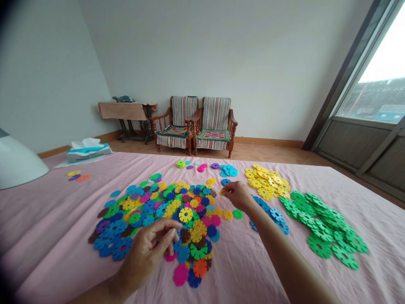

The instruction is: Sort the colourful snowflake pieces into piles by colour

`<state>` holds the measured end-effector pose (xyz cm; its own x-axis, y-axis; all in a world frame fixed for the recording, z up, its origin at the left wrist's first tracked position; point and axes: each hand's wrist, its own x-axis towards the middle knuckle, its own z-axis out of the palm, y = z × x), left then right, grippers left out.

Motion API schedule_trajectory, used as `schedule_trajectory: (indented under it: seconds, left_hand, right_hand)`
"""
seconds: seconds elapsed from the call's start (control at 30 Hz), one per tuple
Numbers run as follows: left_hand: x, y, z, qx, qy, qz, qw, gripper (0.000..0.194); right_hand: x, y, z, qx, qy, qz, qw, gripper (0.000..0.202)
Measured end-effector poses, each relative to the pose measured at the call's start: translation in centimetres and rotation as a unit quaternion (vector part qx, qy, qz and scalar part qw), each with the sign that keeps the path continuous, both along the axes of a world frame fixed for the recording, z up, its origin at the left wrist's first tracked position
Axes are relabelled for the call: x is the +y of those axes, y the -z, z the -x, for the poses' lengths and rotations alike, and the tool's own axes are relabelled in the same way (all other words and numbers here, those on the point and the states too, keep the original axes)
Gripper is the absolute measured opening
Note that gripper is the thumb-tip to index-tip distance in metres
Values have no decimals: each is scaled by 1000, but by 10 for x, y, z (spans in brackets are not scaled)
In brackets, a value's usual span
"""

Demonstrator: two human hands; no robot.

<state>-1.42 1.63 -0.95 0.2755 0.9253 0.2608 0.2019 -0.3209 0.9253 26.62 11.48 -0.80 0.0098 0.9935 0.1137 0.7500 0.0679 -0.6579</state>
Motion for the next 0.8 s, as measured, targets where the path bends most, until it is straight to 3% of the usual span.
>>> schedule_trajectory:
  seconds: [0.2,0.37,0.5,0.67,0.8]
  left_hand:
    - [0,0,0,-6,-1,5,1000,21]
    - [-2,-1,1,-3,-5,-1,1000,21]
    - [-2,0,1,-2,-2,-8,1000,20]
    - [-2,0,1,2,4,-17,1000,19]
    - [-3,-1,0,-1,4,-16,1000,19]
  right_hand:
    - [46,1,22,-7,78,-11,997,21]
    - [64,0,39,-35,110,-6,993,26]
    - [53,2,46,-68,109,-21,991,27]
    - [17,5,56,-119,48,-35,991,27]
    - [-1,7,60,-145,36,-27,988,31]
